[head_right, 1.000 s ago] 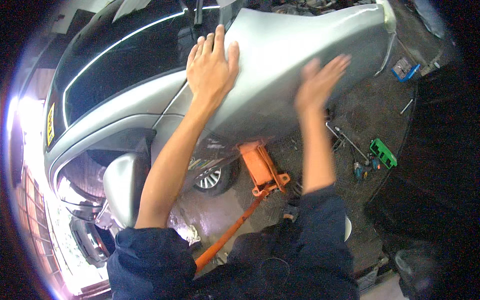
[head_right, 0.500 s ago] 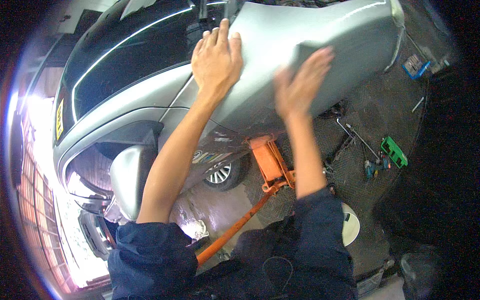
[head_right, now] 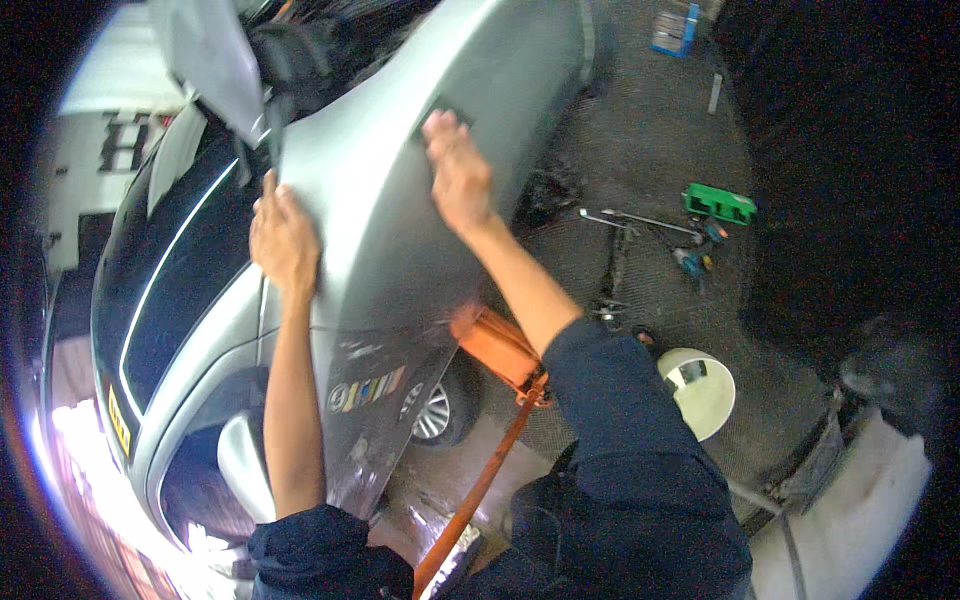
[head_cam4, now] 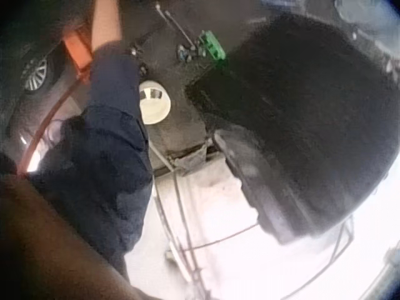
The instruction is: The person sands the front fender of a silver car using a sanding block, repeatedly dipping it into a white bucket of water. They work on the area near the headlight and the side of the fender, occasionally wiping the surface with their hand.
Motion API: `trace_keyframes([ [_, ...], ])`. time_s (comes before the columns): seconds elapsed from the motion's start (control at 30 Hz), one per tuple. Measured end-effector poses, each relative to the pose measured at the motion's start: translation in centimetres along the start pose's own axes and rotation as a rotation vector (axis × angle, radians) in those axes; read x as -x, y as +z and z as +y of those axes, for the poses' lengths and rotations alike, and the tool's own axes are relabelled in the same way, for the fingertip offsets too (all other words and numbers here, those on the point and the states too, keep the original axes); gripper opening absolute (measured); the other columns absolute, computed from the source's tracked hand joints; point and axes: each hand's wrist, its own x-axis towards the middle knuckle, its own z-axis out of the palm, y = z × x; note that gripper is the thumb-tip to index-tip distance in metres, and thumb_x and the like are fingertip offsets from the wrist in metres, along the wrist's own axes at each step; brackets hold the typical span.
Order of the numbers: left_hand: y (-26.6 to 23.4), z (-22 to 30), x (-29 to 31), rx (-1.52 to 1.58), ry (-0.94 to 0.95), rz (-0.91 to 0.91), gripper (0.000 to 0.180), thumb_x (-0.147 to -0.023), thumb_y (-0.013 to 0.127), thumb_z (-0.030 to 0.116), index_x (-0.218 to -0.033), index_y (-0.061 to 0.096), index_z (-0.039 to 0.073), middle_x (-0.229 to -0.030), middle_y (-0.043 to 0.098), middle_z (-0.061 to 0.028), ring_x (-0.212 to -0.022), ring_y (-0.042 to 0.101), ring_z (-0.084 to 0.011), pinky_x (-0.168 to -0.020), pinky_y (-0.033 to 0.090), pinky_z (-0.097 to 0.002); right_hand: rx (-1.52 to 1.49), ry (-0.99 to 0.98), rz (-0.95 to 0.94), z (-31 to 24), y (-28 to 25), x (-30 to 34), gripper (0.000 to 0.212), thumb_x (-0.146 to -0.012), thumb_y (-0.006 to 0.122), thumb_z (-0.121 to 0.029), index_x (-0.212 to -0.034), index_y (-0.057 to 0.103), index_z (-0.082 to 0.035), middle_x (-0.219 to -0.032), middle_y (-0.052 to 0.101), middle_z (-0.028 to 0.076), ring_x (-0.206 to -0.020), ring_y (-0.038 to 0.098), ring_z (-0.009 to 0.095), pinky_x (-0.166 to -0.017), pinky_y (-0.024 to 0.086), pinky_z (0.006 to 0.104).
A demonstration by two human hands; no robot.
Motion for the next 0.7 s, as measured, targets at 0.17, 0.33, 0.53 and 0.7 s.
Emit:
trace_keyframes([
  [0.17, 0.5, -0.3, -0.2, 0.076, 0.022, 0.159, 0.046, -0.108, 0.040, 0.037, -0.138, 0.063, 0.011, -0.125, 0.068, -0.0225, -0.117, 0.064, -0.0386, -0.103, 0.046, -0.0468, 0.073, 0.744, 0.125, 13.5, -17.7, 1.7, 0.040, -0.104, 0.056, -0.030, -0.126, 0.066, 0.003, -0.118, 0.073, 0.019, -0.112, 0.069, 0.029, -0.099, 0.049, 0.0375],
  [0.33, 2.1, 5.1, 3.9, 0.327, 0.058, 0.495, 0.036, -0.105, 0.050, 0.023, -0.125, 0.065, -0.003, -0.119, 0.069, -0.0202, -0.109, 0.065, -0.0364, -0.100, 0.048, -0.0451, -0.151, 1.757, 0.533, 9.5, -42.4, 23.7, 0.045, -0.099, 0.064, -0.035, -0.136, 0.061, -0.010, -0.116, 0.068, 0.006, -0.101, 0.064, 0.022, -0.083, 0.050, 0.0411],
  [0.53, 11.0, 32.6, 35.4, 0.822, 0.489, -0.865, 0.039, -0.093, 0.068, 0.031, -0.118, 0.067, 0.001, -0.118, 0.070, -0.0189, -0.108, 0.068, -0.0384, -0.094, 0.053, -0.0467, 0.025, 1.853, 0.639, -7.3, -63.7, 45.0, 0.058, -0.087, 0.080, -0.031, -0.133, 0.060, -0.003, -0.119, 0.067, 0.015, -0.088, 0.068, 0.025, -0.070, 0.058, 0.0372],
  [0.7, 24.2, 37.0, 63.6, 0.386, 0.632, -1.529, 0.123, -0.078, 0.076, 0.064, -0.163, 0.009, 0.006, -0.141, 0.055, -0.0310, -0.130, 0.056, -0.0434, -0.107, 0.047, -0.0487, 0.366, 1.846, 0.325, -18.3, -68.7, 53.1, 0.032, -0.083, 0.082, -0.014, -0.105, 0.064, -0.001, -0.094, 0.069, 0.007, -0.079, 0.061, 0.016, -0.064, 0.050, 0.0328],
])
